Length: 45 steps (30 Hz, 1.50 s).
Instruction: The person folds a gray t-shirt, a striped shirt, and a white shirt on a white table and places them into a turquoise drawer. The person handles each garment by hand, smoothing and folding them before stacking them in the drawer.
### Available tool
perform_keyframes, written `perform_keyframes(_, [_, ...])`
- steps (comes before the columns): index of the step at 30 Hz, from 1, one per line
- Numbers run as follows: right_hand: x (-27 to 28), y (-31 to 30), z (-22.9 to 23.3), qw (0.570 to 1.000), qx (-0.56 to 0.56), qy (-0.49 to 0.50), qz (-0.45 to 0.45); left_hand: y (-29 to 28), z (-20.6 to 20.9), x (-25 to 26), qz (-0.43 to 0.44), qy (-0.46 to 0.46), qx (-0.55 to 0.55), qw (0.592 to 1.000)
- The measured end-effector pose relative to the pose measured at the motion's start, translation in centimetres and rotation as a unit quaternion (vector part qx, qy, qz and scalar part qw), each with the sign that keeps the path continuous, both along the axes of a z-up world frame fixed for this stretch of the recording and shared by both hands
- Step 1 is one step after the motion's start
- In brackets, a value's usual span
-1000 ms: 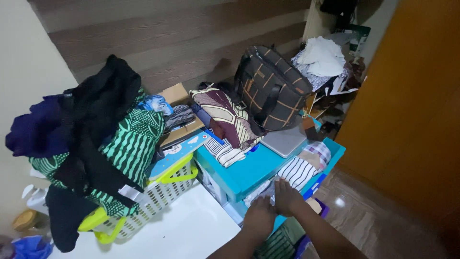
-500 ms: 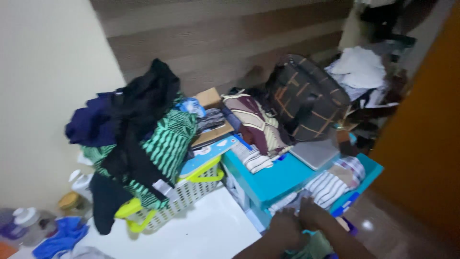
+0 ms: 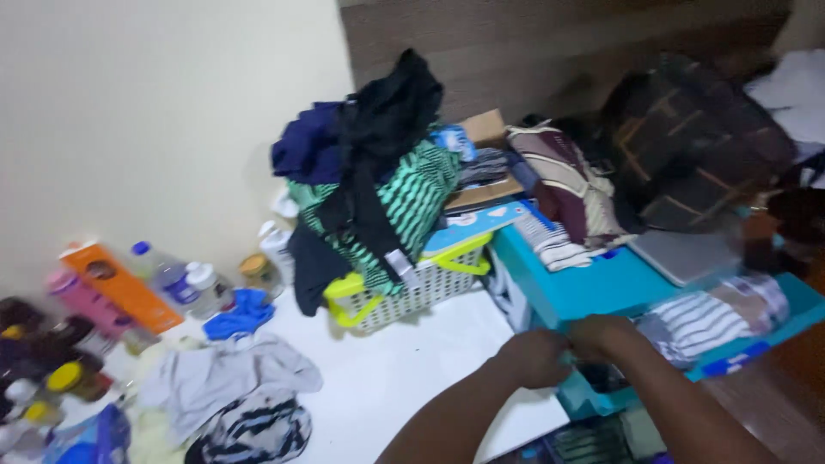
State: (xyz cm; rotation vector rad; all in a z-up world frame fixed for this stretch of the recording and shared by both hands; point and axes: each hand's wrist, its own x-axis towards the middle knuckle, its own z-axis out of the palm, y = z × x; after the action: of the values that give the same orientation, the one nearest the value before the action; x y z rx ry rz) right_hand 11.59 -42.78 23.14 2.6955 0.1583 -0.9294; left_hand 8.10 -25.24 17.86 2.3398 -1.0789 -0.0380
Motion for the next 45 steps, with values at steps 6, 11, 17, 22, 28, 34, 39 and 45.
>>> perform_keyframes(6, [-1.3, 12.9, 3.5, 0.989, 0.082, -0.079, 0.098, 11.8, -0.6, -0.4, 0.157, -0.025, -0.022, 0.987])
perform_keyframes(11, [-1.1, 20.4, -0.7, 0.972, 0.127, -0.089, 0.179, 21.3, -0.6, -3.2, 0.286, 0.020, 0.028, 0.957])
perform_keyframes(17, [-1.8, 27.9, -5.4, 0.932, 0.185, -0.010, 0.312, 31.3, -5.0, -5.9, 0.441, -0.007, 0.118, 0.890])
perform_keyframes(22, [-3.6, 31.7, -4.6, 0.891, 0.272, 0.037, 0.362, 41.2, -8.4, -8.6, 0.509, -0.046, 0.136, 0.849])
perform_keyframes(28, [-7.8, 32.7, 0.4, 0.899, 0.296, 0.099, 0.308, 47.3, -8.8, -11.7, 0.606, -0.070, 0.152, 0.778])
perform_keyframes(34, [-8.8, 32.5, 1.9, 0.911, 0.288, 0.145, 0.257, 49.1, -8.4, -10.5, 0.639, 0.141, 0.176, 0.735])
perform_keyframes(39, [-7.9, 32.0, -0.2, 0.887, 0.332, 0.104, 0.303, 51.1, -13.2, -7.2, 0.557, 0.005, 0.242, 0.795])
perform_keyframes(45, [-6.4, 34.3, -1.8, 0.822, 0.486, -0.052, 0.293, 44.8, -8.2, 0.5, 0.368, 0.016, 0.201, 0.908])
